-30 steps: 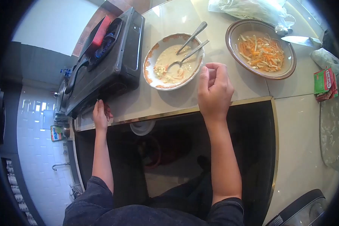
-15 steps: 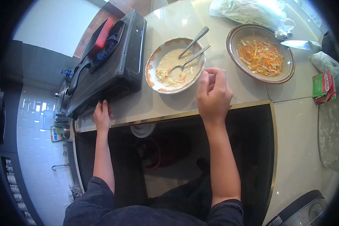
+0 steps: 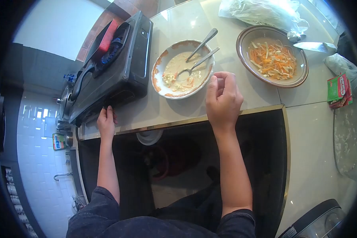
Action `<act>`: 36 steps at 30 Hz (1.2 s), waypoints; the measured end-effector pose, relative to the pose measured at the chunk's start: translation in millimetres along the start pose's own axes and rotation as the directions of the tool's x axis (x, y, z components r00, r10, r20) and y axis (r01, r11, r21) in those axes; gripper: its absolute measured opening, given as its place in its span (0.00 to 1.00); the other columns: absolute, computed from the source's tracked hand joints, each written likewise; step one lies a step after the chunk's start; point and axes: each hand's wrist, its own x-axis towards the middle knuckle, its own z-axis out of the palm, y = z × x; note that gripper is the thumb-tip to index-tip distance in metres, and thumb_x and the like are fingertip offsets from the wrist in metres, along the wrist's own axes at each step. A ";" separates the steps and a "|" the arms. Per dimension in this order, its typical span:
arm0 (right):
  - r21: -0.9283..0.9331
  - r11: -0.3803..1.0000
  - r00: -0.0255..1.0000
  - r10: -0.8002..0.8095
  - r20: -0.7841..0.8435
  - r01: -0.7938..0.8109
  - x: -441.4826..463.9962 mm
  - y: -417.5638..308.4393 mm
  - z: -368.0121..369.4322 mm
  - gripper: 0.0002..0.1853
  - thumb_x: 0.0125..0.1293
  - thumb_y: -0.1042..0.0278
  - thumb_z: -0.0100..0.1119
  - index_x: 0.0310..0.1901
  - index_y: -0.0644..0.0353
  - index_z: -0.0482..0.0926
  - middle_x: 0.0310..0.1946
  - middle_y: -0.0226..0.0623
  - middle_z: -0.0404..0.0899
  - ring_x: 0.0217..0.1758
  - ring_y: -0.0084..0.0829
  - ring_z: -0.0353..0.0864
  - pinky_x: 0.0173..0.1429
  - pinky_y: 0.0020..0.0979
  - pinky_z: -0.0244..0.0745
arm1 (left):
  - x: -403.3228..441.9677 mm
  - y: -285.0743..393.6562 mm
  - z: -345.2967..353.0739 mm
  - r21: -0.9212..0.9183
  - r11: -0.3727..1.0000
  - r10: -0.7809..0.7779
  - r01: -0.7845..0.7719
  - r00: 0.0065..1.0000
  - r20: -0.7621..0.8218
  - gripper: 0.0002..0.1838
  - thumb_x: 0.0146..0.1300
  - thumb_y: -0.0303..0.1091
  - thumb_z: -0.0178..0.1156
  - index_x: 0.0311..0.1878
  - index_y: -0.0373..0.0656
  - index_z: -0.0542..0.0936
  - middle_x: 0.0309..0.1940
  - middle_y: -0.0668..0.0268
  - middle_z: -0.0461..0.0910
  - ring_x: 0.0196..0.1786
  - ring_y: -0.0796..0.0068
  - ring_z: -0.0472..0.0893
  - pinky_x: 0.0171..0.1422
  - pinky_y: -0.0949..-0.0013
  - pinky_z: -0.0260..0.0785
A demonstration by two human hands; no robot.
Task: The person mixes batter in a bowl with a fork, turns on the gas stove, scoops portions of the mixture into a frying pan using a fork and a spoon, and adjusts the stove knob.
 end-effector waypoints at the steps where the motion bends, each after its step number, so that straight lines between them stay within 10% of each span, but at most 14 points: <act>1: -0.001 1.000 1.000 0.003 0.004 -0.003 -0.1 -0.3 -0.2 0.05 0.60 0.70 0.51 0.34 0.62 0.72 0.19 0.34 0.73 0.19 0.25 0.71 0.26 0.27 0.68 | 0.1 0.1 -0.3 0.003 1.000 0.003 -0.003 1.000 0.002 0.15 0.64 0.40 0.49 0.27 0.38 0.72 0.16 0.68 0.71 0.16 0.81 0.70 0.21 0.76 0.62; 36: 0.011 1.000 1.000 0.000 0.016 -0.001 -0.3 -1.7 -1.1 0.05 0.59 0.71 0.51 0.33 0.62 0.72 0.18 0.35 0.73 0.18 0.26 0.71 0.25 0.28 0.68 | 0.6 1.2 -0.8 0.064 0.998 0.022 -0.023 1.000 0.013 0.15 0.65 0.39 0.49 0.27 0.36 0.70 0.16 0.66 0.71 0.16 0.80 0.70 0.21 0.75 0.62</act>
